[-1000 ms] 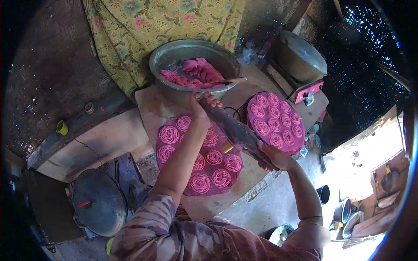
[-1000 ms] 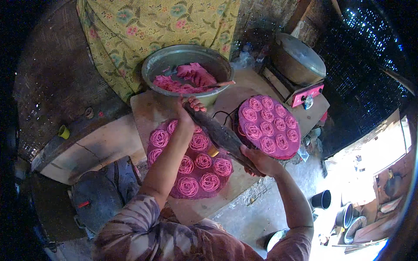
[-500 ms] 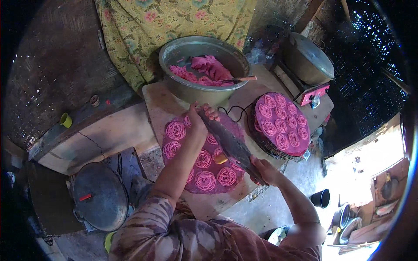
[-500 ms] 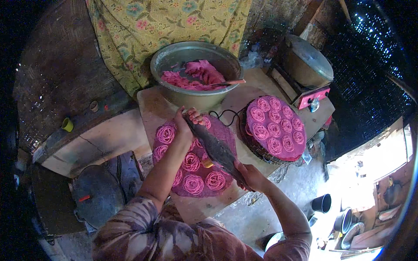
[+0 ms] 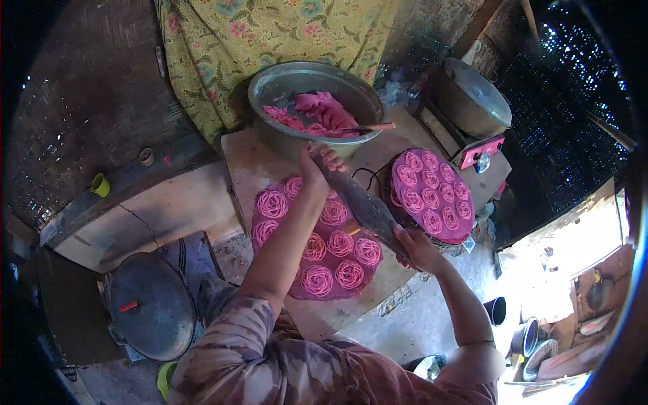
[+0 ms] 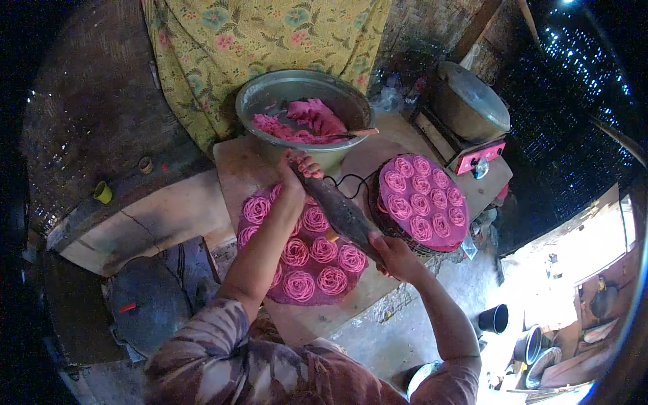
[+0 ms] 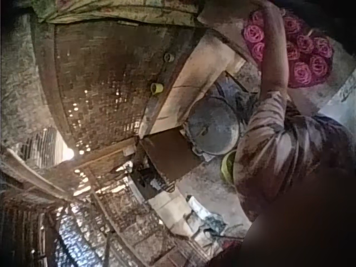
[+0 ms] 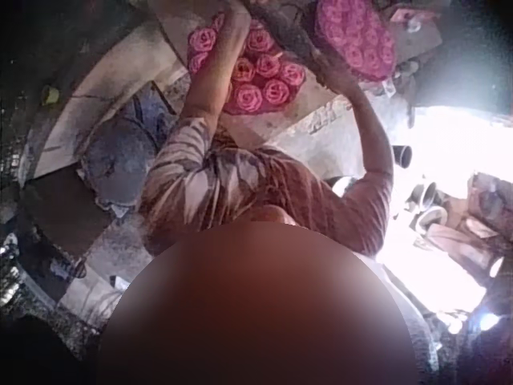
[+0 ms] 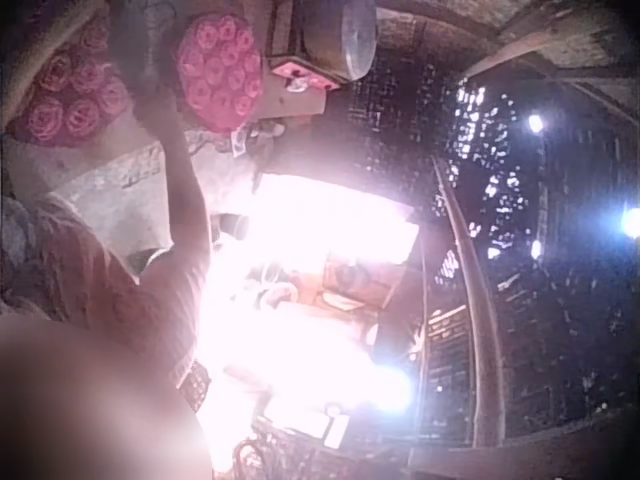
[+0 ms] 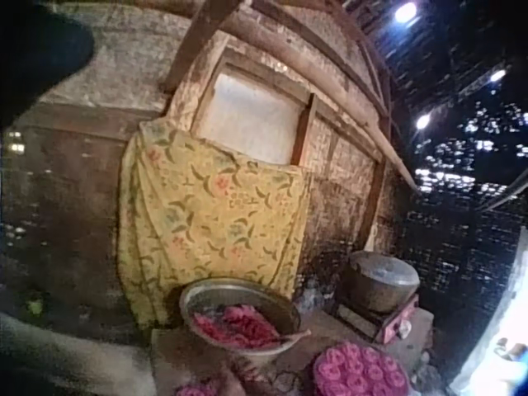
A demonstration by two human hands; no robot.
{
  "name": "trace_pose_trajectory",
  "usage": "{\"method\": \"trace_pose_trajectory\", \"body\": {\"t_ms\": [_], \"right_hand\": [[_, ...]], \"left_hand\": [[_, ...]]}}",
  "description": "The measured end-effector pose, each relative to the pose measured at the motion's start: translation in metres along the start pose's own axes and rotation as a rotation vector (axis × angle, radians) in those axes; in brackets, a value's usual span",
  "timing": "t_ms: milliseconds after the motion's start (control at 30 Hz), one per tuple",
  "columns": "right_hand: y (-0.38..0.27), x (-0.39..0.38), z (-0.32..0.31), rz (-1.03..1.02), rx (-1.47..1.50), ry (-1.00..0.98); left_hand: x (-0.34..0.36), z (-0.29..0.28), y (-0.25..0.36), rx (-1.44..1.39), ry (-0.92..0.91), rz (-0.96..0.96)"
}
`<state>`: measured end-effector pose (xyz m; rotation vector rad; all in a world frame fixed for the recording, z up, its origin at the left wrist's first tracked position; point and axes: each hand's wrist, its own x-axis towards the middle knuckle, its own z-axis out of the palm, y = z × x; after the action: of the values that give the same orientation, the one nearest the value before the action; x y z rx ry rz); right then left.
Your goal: The person uses a wooden tool to scoop pink dough from a bowl and apply it to a rotating surface, shaping it into multiple rose patterns on flat discs. After completing several discs, they move the trays and pick up small items to place on top of the food.
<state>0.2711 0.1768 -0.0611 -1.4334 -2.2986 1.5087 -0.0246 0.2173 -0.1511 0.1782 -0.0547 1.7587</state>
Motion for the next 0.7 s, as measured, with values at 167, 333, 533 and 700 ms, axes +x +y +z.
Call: {"method": "trace_pose_trajectory", "body": {"t_ms": [167,333,533,700], "right_hand": [[-0.013,0.001,0.016,-0.013,0.035,-0.069],[-0.002,-0.008,0.022,0.025,0.0,-0.108],[0.031,-0.006,0.034,0.061,-0.024,-0.072],[0.031,-0.017,0.017,0.09,-0.028,0.035]], "left_hand": [[-0.019,0.004,0.025,0.056,-0.03,0.049],[-0.045,-0.002,0.006,0.009,0.102,0.062],[-0.032,-0.068,-0.01,-0.148,-0.066,-0.041],[-0.025,-0.045,-0.032,-0.088,-0.103,-0.018]]}}
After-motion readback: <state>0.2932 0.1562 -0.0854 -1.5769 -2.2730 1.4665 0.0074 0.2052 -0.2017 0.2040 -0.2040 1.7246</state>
